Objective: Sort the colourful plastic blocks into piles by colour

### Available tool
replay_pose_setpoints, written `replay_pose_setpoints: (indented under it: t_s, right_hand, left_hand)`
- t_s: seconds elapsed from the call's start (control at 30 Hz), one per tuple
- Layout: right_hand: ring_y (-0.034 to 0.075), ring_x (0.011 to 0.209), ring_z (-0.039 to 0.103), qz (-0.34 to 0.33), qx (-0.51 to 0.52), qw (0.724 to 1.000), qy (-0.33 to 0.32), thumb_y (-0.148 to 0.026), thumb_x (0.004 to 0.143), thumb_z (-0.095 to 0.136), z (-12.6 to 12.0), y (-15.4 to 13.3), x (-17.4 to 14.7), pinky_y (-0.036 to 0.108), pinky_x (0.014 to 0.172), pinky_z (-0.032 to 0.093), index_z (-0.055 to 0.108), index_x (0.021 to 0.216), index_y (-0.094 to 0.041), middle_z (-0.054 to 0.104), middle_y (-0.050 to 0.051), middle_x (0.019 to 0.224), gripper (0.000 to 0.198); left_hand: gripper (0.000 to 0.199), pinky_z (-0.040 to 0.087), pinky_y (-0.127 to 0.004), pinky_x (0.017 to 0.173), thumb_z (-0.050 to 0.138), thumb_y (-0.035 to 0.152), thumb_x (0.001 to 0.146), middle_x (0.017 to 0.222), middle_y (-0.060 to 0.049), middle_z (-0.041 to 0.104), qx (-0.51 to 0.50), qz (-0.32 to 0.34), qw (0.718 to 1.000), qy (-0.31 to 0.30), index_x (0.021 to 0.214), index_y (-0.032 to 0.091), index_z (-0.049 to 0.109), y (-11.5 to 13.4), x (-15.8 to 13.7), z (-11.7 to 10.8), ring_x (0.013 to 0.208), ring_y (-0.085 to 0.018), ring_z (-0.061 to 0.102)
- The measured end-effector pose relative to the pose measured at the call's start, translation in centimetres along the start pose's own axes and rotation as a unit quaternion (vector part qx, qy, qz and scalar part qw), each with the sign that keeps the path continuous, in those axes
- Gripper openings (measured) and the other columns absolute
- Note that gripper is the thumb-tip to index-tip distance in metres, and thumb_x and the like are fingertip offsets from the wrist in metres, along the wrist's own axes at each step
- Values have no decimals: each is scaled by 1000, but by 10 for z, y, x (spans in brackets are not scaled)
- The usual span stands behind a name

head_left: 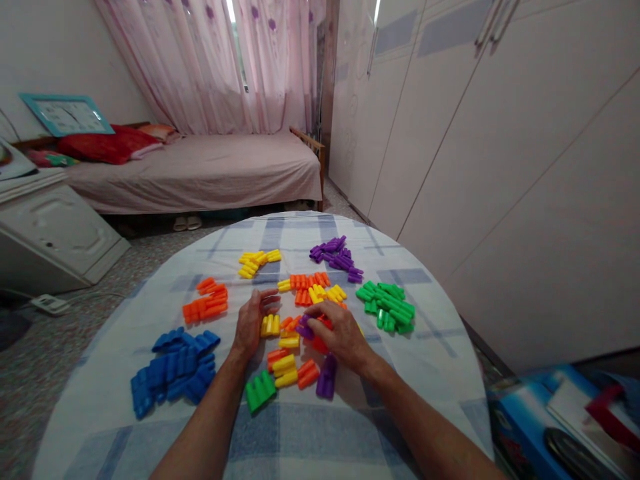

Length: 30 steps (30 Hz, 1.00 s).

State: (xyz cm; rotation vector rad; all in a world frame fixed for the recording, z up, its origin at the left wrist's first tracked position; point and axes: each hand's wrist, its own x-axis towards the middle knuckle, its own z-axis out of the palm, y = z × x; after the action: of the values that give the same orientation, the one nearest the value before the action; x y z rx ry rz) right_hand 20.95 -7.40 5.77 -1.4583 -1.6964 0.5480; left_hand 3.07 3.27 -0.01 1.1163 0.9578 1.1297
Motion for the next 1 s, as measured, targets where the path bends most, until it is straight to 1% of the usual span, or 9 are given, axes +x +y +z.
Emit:
replay_pose_setpoints:
  t_s: [0.17, 0.3, 0.4, 0.5, 0.6, 0.77, 0.83, 0.9, 1.0]
  right_hand:
    - [14, 86, 59, 34, 13, 998, 52, -23, 87, 51, -15, 13, -2, 28, 81, 44, 64, 93, -20, 67, 2, 92, 15]
    - [15, 85, 60, 47, -14, 996, 76, -24, 86, 50, -19, 21, -4, 28, 78, 45, 65, 92, -20, 67, 3, 92, 17]
    - [15, 81, 61, 65, -39, 992, 98, -27, 86, 49, -29, 27, 4, 27, 75, 45, 65, 93, -20, 68, 3, 92, 19]
    - [15, 76, 61, 87, -95, 985, 116, -30, 86, 49, -43, 33, 23, 26, 71, 44, 65, 94, -20, 69, 3, 89, 21]
    - [15, 77, 62, 109, -162, 974, 117, -30, 86, 49, -55, 40, 51, 25, 70, 43, 66, 95, -21, 69, 3, 89, 21]
    - [18, 83, 62, 141, -245, 955, 88, -27, 85, 51, -55, 53, 87, 27, 71, 43, 66, 93, -21, 69, 5, 91, 18]
    - [19, 87, 62, 138, -254, 954, 79, -23, 85, 51, -53, 58, 93, 28, 75, 43, 65, 94, -20, 68, 7, 95, 17]
    - [20, 92, 60, 126, -256, 955, 86, -20, 84, 52, -51, 59, 92, 29, 79, 43, 64, 97, -18, 66, 9, 101, 18]
    - [19, 95, 59, 76, -239, 964, 89, -18, 83, 52, -51, 50, 75, 29, 83, 43, 63, 100, -18, 63, 8, 104, 20]
  left_hand:
    - [62, 48, -31, 75, 45, 68, 78, 99, -11, 68, 6, -6, 1000, 3, 100, 14, 66, 1, -1, 0, 83, -20, 63]
    - [63, 48, -32, 74, 46, 68, 77, 95, -10, 69, 11, -9, 1000, 5, 100, 14, 67, 3, -2, 1, 82, -19, 64]
    - [61, 48, -33, 75, 45, 67, 78, 96, -11, 69, 17, -9, 1000, 9, 100, 13, 66, 3, -2, 1, 84, -20, 63]
    - [61, 48, -33, 75, 44, 66, 79, 98, -11, 69, 20, -10, 1000, 9, 100, 13, 66, 3, -1, 0, 84, -21, 63]
    - [61, 48, -33, 76, 44, 66, 79, 101, -12, 68, 20, -12, 1000, 7, 101, 14, 66, 1, 0, -1, 85, -21, 63]
    - [62, 49, -33, 78, 42, 67, 79, 104, -12, 67, 25, -11, 1000, 7, 103, 15, 66, -1, 0, -2, 90, -22, 63]
    - [63, 49, -34, 79, 43, 68, 79, 106, -12, 67, 24, -12, 1000, 10, 103, 15, 66, -1, 0, -2, 91, -22, 63]
    - [62, 48, -33, 79, 44, 68, 78, 107, -12, 67, 20, -9, 1000, 11, 102, 15, 66, 0, 0, -1, 93, -22, 63]
    - [63, 48, -33, 77, 44, 69, 78, 102, -12, 68, 21, -6, 1000, 8, 101, 14, 66, 2, -1, 0, 90, -22, 63]
